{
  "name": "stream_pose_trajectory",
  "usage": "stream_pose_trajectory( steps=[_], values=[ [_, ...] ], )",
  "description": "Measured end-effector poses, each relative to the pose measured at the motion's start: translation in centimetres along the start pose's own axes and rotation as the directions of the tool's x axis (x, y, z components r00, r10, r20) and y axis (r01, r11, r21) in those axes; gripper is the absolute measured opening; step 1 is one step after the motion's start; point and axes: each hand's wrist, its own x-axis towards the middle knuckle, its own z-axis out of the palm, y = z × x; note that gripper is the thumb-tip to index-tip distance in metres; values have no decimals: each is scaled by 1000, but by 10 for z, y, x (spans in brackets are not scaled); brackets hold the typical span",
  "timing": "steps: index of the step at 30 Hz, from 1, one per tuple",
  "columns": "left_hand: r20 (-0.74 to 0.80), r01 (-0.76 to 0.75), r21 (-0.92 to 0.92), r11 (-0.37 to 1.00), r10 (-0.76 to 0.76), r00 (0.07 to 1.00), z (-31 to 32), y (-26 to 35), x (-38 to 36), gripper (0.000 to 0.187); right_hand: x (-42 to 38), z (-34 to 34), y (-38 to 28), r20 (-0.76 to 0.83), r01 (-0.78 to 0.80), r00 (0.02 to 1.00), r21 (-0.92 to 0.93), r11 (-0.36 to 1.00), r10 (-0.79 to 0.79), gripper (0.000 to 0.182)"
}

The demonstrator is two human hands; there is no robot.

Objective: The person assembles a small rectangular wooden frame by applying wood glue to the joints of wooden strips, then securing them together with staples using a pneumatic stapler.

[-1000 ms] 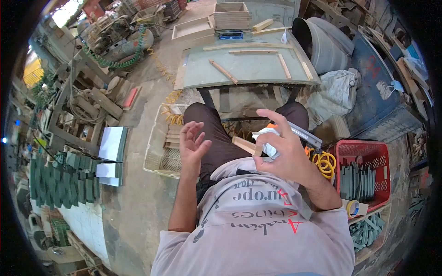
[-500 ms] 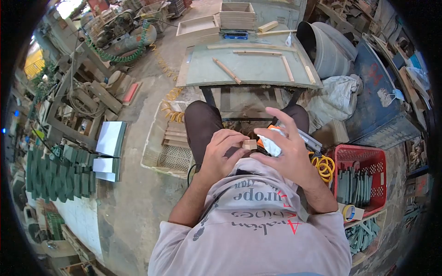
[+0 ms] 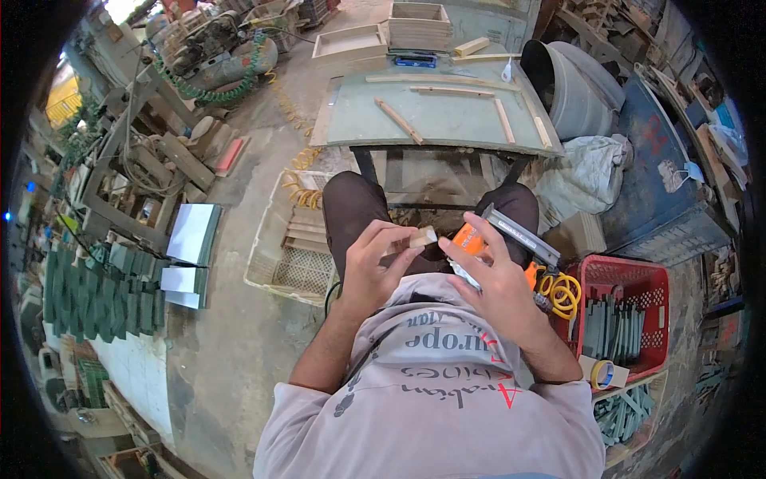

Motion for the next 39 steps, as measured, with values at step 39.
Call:
stream_pose_trajectory(
  steps=[39],
  values=[
    [125,34,-53,998,-27,992,4,18,0,24,13,13,6,22,-218,895,893,393,446,23]
  ],
)
